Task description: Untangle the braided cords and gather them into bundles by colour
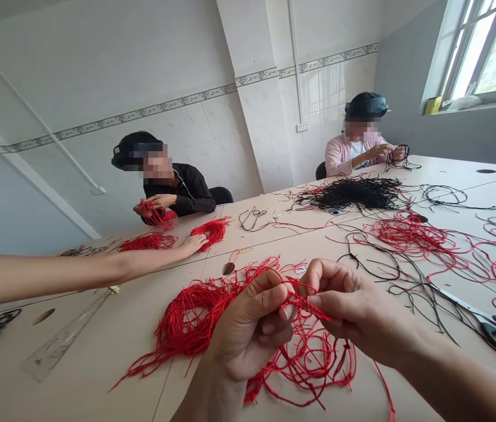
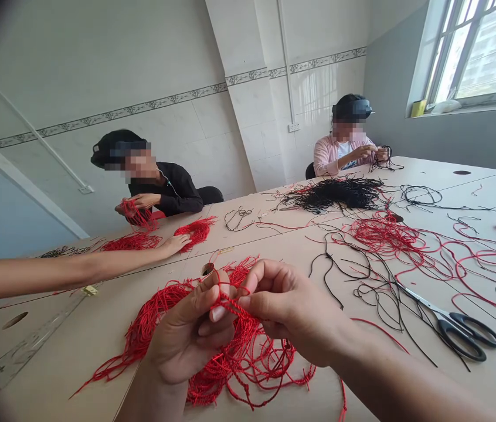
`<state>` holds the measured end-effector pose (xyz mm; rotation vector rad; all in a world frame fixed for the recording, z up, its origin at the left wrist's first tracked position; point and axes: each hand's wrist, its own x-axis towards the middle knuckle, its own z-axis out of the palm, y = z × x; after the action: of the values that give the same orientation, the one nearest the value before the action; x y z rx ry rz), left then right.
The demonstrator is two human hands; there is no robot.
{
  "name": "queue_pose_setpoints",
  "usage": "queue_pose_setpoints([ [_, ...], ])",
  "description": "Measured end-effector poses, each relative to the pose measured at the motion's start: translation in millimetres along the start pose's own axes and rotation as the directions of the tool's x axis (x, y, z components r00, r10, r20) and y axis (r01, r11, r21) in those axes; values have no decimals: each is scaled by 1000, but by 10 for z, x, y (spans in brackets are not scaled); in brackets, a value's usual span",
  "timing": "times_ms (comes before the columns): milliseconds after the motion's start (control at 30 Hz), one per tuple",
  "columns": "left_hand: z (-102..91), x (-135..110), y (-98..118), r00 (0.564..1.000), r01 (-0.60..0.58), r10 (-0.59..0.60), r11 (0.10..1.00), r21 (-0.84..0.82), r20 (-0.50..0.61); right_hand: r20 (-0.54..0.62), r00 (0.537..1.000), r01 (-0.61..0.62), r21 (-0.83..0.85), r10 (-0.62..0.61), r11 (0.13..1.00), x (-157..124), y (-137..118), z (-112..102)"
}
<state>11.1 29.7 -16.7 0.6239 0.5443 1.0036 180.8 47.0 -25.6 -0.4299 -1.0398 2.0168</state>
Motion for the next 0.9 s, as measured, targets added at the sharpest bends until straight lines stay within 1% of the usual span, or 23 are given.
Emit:
queue_pose_setpoints([
  [200,-9,7,-7,1000,4,-4,1000,23,28,-80,997,5,-9,-5,1000,-14,-28,40],
  [400,-23,12,-3,1000,-9,8,999,49,30,-79,997,-19,-10,18,1000,-12,-14,52],
  [533,-20,20,-5,999,-32,32,997,73,9,-43,999,-19,-27,17,999,-24,-1,44],
  [667,-1,8,-9,998,-44,47,995,94,-29,-11,1000,-25,-86,24,996,-41,-13,46],
  [800,31,-14,-7,993,-90,99,987,132,-70,-57,998,-44,-122,37,992,-49,-30,45],
  [900,55,-14,-8,987,-116,130,984,136,-98,-95,995,-21,-149,7,989,-56,-33,33],
])
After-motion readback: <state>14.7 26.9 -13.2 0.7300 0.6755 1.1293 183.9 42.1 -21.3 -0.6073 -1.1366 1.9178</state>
